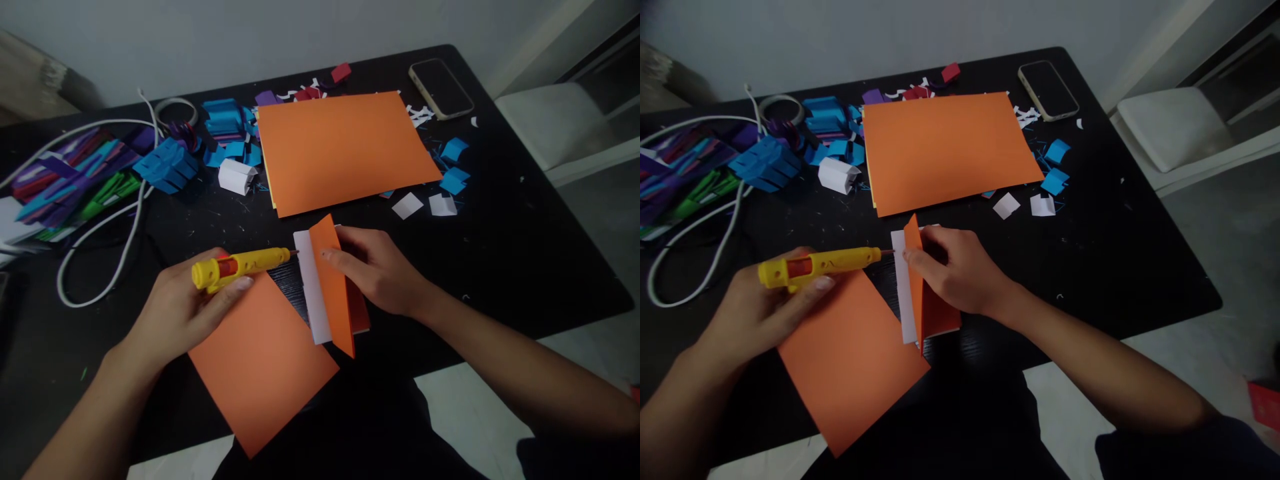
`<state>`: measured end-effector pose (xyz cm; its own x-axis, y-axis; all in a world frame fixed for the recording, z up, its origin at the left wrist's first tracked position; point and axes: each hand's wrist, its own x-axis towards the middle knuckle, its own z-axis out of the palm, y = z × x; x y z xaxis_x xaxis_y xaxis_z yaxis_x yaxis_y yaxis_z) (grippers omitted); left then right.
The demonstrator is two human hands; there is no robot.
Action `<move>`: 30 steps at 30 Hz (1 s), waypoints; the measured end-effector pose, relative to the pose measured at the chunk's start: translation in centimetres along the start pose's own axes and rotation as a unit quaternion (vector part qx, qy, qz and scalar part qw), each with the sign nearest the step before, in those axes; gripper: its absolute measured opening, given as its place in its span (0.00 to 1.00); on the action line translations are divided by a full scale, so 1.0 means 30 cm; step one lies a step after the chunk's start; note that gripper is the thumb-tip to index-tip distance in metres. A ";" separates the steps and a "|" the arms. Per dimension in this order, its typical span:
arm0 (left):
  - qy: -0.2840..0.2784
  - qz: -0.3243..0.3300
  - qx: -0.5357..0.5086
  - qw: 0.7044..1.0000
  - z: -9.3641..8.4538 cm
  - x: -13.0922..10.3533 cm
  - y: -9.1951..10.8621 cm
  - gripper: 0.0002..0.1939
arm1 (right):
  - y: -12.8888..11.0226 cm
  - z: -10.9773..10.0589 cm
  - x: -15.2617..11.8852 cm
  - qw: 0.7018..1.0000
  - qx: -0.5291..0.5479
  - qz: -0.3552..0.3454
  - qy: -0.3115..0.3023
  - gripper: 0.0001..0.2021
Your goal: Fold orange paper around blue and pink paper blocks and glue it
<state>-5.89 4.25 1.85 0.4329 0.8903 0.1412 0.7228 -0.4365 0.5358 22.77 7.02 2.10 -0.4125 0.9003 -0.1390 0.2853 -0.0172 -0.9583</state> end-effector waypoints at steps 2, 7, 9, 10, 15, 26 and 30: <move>0.001 0.006 -0.003 1.000 -0.003 -0.002 -0.001 0.13 | 0.001 0.001 0.001 1.000 -0.005 0.002 0.005 0.12; -0.021 0.018 -0.004 1.000 -0.012 0.000 0.003 0.14 | 0.000 0.001 0.002 1.000 -0.018 0.004 0.013 0.12; -0.031 0.018 -0.008 0.999 -0.014 0.001 0.007 0.14 | -0.002 0.001 0.001 1.000 -0.017 0.009 0.010 0.13; -0.033 0.020 -0.011 0.999 -0.014 0.001 0.009 0.14 | -0.003 0.000 0.001 1.000 -0.016 0.012 0.007 0.13; -0.038 0.035 -0.023 0.998 -0.015 -0.004 0.010 0.15 | -0.004 -0.002 0.001 1.000 -0.012 0.011 0.007 0.13; -0.071 0.032 -0.052 0.996 -0.027 -0.023 0.011 0.10 | -0.006 0.000 0.001 1.000 0.004 0.016 0.002 0.12; -0.077 0.044 -0.063 0.994 -0.029 -0.029 0.013 0.08 | -0.008 0.000 0.000 1.000 0.011 0.012 0.003 0.12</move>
<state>-6.45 3.42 2.65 0.5760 0.8145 0.0687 0.6090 -0.4837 0.6286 22.69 7.03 2.33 -0.3998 0.9023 -0.1611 0.2758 -0.0492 -0.9600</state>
